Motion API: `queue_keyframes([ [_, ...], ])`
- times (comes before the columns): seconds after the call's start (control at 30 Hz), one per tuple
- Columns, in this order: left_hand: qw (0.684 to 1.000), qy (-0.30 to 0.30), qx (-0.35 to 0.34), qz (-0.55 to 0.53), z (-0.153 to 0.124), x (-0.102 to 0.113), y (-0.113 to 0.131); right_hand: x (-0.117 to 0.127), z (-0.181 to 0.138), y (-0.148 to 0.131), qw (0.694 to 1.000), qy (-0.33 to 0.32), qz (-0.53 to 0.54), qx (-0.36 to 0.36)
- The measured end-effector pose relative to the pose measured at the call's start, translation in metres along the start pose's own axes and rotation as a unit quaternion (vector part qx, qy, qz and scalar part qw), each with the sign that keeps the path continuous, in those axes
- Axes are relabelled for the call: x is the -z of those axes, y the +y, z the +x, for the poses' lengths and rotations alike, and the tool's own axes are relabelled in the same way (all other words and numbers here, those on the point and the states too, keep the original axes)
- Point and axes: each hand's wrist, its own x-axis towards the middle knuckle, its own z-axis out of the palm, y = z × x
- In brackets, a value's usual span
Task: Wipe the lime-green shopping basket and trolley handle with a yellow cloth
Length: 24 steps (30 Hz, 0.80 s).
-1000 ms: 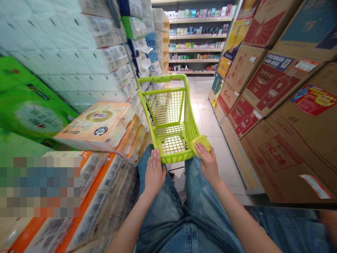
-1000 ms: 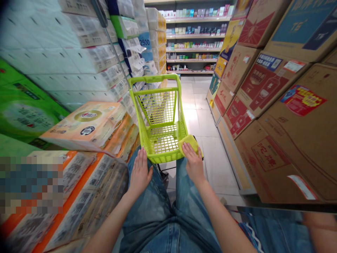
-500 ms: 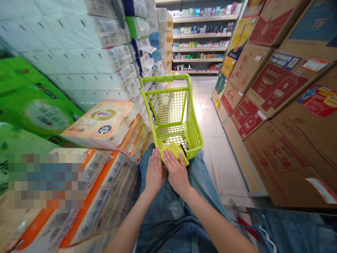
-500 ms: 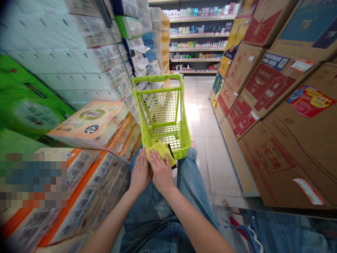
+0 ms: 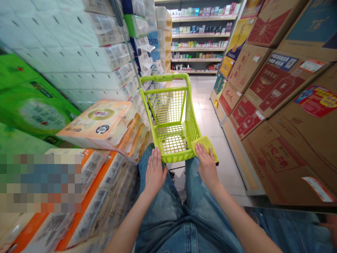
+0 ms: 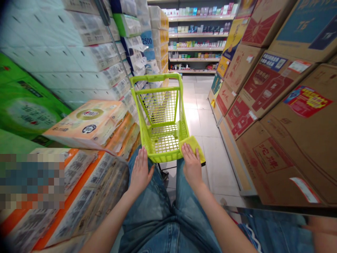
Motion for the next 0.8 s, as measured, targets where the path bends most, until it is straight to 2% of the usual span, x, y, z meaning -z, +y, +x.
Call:
queue_keyframes([
  [0.27,1.000,-0.006,-0.004,0.006,-0.001,0.002,-0.002,-0.036,0.009,-0.107,0.996,-0.051,0.048,0.045],
  [0.4,1.000,-0.017,-0.008,0.018,-0.002,0.003,-0.004,-0.043,0.014,-0.125,0.994,-0.063,0.058,0.071],
  [0.53,1.000,-0.018,-0.003,0.021,-0.001,0.002,-0.003,-0.030,0.009,-0.103,0.992,-0.070,0.063,0.080],
  [0.8,1.000,-0.008,0.002,0.009,0.001,0.001,0.001,0.008,0.001,0.004,1.000,-0.024,0.017,0.001],
])
